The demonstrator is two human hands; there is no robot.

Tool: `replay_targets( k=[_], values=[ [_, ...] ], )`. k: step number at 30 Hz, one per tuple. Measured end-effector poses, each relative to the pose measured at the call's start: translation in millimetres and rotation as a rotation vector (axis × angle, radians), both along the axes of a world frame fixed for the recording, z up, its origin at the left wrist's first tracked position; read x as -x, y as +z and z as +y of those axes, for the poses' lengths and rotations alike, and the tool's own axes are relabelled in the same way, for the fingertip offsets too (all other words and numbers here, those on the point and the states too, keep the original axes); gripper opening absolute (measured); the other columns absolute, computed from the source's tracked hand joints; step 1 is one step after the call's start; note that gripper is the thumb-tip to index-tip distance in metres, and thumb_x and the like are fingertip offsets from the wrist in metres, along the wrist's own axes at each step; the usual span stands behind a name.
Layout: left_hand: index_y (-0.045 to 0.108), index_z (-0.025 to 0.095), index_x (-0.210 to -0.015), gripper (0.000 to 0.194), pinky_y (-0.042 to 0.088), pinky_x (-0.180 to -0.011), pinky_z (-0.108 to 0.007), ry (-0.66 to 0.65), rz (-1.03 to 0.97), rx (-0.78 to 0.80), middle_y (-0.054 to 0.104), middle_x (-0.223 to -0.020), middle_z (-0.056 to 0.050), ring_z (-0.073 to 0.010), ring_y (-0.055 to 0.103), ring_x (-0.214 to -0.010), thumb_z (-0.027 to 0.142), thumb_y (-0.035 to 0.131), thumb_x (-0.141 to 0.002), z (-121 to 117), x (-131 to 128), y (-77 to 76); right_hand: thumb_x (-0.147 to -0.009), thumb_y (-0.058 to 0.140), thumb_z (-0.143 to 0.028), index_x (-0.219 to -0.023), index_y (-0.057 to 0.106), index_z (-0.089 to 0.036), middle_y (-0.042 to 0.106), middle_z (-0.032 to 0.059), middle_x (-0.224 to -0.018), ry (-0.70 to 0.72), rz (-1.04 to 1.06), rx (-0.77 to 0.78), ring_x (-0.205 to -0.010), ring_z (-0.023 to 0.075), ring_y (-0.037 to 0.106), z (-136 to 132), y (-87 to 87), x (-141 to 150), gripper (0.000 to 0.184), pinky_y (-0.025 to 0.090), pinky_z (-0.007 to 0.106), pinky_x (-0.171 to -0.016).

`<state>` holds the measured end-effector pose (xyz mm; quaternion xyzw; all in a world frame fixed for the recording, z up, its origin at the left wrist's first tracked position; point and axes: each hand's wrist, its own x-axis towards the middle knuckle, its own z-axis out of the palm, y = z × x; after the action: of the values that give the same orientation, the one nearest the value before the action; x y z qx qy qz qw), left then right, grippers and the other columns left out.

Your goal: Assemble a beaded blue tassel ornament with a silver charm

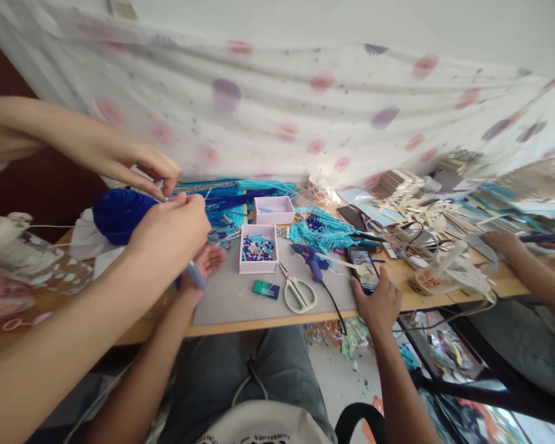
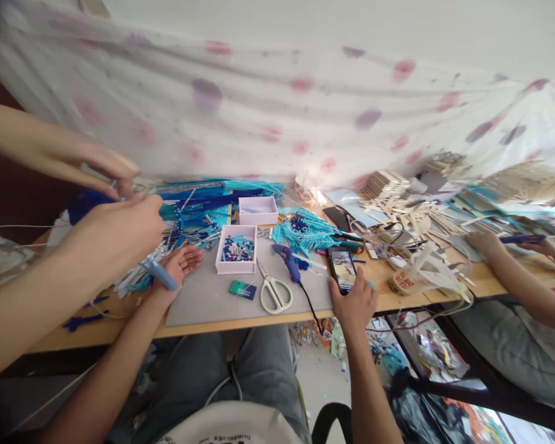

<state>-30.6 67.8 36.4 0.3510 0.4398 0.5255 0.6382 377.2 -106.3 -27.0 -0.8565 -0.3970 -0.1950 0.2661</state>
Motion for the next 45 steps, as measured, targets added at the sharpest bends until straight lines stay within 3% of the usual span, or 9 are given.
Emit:
replay_targets(
  k=[3, 14, 20, 31, 35, 40, 45],
  values=[
    [0.069, 0.017, -0.09, 0.021, 0.051, -0.082, -0.031, 0.062, 0.051, 0.08, 0.075, -0.084, -0.007, -0.0193, 0.069, -0.08, 0.02, 0.05, -0.099, -2.7, -4.2, 3.9, -0.088, 0.055, -0.067, -0.152, 0.041, -0.003, 0.065, 0.0268, -0.124, -0.005, 0.011, -0.002, -0.111, 0.0398, 0.056, 0.2, 0.6, 0.2, 0.092, 0.037, 0.052, -0.103],
    [0.07, 0.018, -0.09, 0.025, 0.053, -0.081, -0.029, 0.041, 0.043, 0.08, 0.076, -0.082, -0.004, -0.0166, 0.069, -0.08, 0.016, 0.047, -0.1, -4.7, -4.3, 6.9, -0.088, 0.051, -0.07, -0.15, 0.045, -0.002, 0.066, 0.0267, -0.121, -0.01, 0.025, 0.004, -0.113, 0.0408, 0.057, -0.1, -1.1, -0.4, 0.092, 0.037, 0.053, -0.104],
    [0.069, 0.016, -0.091, 0.024, 0.053, -0.083, -0.029, 0.068, 0.069, 0.086, 0.075, -0.082, -0.006, -0.0168, 0.07, -0.08, 0.016, 0.047, -0.101, -3.9, -5.7, 6.8, -0.087, 0.055, -0.063, -0.149, 0.045, -0.004, 0.063, 0.0271, -0.127, 0.02, 0.083, -0.03, -0.116, 0.0411, 0.054, 0.4, 2.4, 0.3, 0.086, 0.036, 0.056, -0.105],
    [0.07, 0.017, -0.089, 0.027, 0.053, -0.081, -0.028, 0.059, 0.039, 0.09, 0.076, -0.081, -0.004, -0.0157, 0.069, -0.08, 0.016, 0.045, -0.101, -5.6, -4.4, 7.3, -0.082, 0.062, -0.062, -0.152, 0.038, -0.006, 0.061, 0.0245, -0.131, 0.04, 0.167, -0.144, -0.119, 0.0414, 0.053, -1.0, 9.5, 5.7, 0.093, 0.037, 0.056, -0.104],
    [0.07, 0.018, -0.089, 0.026, 0.053, -0.082, -0.029, 0.049, 0.047, 0.09, 0.076, -0.082, -0.003, -0.0166, 0.07, -0.081, 0.017, 0.046, -0.101, -2.7, -3.1, 4.3, -0.085, 0.06, -0.061, -0.151, 0.043, -0.009, 0.061, 0.0234, -0.128, 0.068, 0.122, -0.122, -0.116, 0.04, 0.054, -1.7, 8.8, 4.0, 0.086, 0.039, 0.055, -0.103],
    [0.07, 0.018, -0.09, 0.024, 0.053, -0.084, -0.029, 0.035, 0.049, 0.086, 0.076, -0.083, -0.003, -0.0167, 0.07, -0.082, 0.019, 0.048, -0.1, -3.1, -2.6, 4.2, -0.09, 0.055, -0.058, -0.137, 0.065, -0.018, 0.059, 0.0193, -0.118, 0.092, 0.052, -0.063, -0.109, 0.0355, 0.052, -2.4, 3.6, -0.1, 0.062, 0.039, 0.052, -0.102],
    [0.069, 0.019, -0.089, 0.024, 0.053, -0.086, -0.033, 0.061, 0.062, 0.075, 0.076, -0.08, -0.004, -0.019, 0.07, -0.085, 0.019, 0.048, -0.1, -5.0, -5.0, 6.8, -0.092, 0.055, -0.056, -0.136, 0.068, -0.021, 0.053, 0.0188, -0.123, 0.103, 0.009, -0.061, -0.112, 0.035, 0.049, -2.1, -1.4, -2.7, 0.058, 0.039, 0.053, -0.102]
  ],
)
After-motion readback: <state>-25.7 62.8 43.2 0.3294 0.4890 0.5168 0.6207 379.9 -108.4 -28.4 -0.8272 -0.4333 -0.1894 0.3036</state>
